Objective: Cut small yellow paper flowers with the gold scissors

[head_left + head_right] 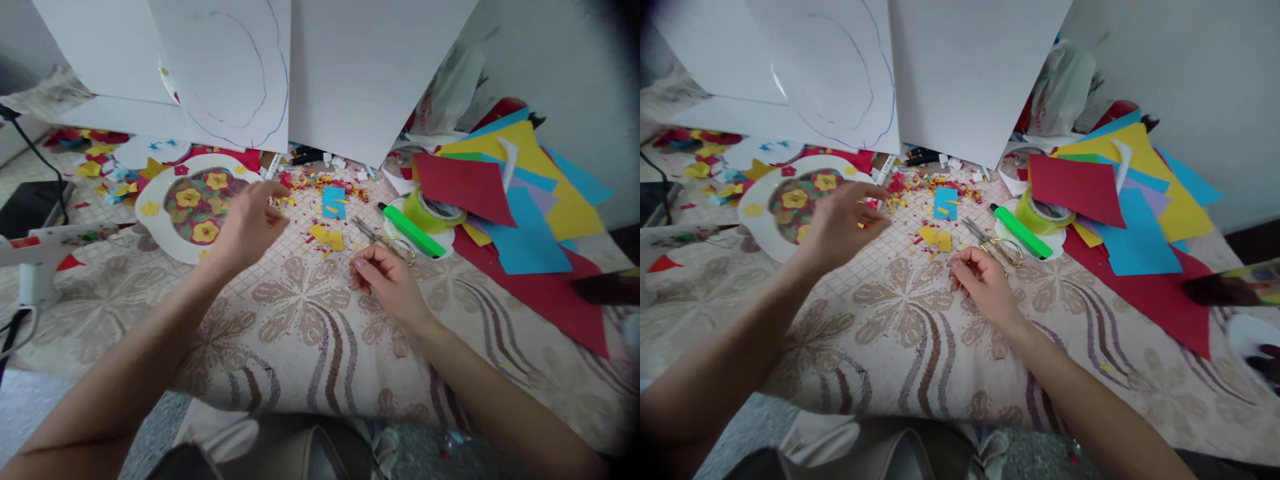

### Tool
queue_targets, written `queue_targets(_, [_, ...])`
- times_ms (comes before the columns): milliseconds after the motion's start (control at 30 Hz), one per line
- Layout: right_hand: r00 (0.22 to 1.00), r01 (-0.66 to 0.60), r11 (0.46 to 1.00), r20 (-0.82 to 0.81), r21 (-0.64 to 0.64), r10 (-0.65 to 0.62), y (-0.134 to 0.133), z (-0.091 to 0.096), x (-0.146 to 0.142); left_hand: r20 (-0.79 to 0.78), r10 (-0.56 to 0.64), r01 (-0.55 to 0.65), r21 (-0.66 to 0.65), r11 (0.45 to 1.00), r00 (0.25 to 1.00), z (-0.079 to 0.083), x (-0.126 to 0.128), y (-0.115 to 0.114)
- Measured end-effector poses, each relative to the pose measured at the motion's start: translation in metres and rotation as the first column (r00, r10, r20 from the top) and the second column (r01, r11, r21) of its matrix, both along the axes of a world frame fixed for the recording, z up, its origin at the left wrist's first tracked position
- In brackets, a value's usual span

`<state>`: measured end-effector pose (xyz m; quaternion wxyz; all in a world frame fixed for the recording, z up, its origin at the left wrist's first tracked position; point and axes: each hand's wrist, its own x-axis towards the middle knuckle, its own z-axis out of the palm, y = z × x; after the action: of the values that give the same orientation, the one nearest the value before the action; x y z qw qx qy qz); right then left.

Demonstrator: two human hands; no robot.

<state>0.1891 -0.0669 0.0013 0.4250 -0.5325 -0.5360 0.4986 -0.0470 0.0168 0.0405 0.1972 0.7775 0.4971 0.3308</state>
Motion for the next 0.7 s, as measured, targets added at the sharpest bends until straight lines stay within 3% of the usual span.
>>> queue_targets(67, [0.991, -0.016, 0.997, 0.135, 0.079, 0.005, 0.003, 0.000, 0.002, 0.001, -0.130, 0.130, -0.001, 0.992, 0.992, -0.013, 0.013, -0.003])
queue_targets(133, [0.948, -0.055, 0.977, 0.317, 0.208, -0.015, 0.008, -0.001, 0.004, -0.041, -0.173, 0.174, 0.020, 0.984, 0.984, -0.024, 0.023, -0.006])
queue_targets(233, [0.802, -0.202, 0.907, 0.594, 0.370, -0.063, 0.020, -0.002, 0.008, -0.034, -0.191, 0.191, -0.001, 0.982, 0.981, -0.034, 0.030, -0.009])
queue_targets(367, [0.603, -0.427, 0.829, 0.797, 0.361, -0.036, 0.038, -0.005, 0.010, 0.068, -0.174, 0.181, -0.112, 0.977, 0.982, -0.039, 0.033, -0.014])
queue_targets(500, [0.472, -0.534, 0.796, 0.881, 0.286, 0.000, 0.050, -0.008, 0.009, 0.170, -0.152, 0.184, -0.196, 0.963, 0.974, -0.040, 0.034, -0.018])
queue_targets(600, [0.494, -0.517, 0.794, 0.869, 0.320, -0.028, 0.053, -0.011, 0.009, 0.265, -0.129, 0.202, -0.273, 0.941, 0.956, -0.041, 0.034, -0.019])
queue_targets(700, [0.614, -0.429, 0.776, 0.779, 0.462, -0.125, 0.051, -0.012, 0.012, 0.406, -0.097, 0.284, -0.430, 0.857, 0.909, -0.040, 0.037, -0.020])
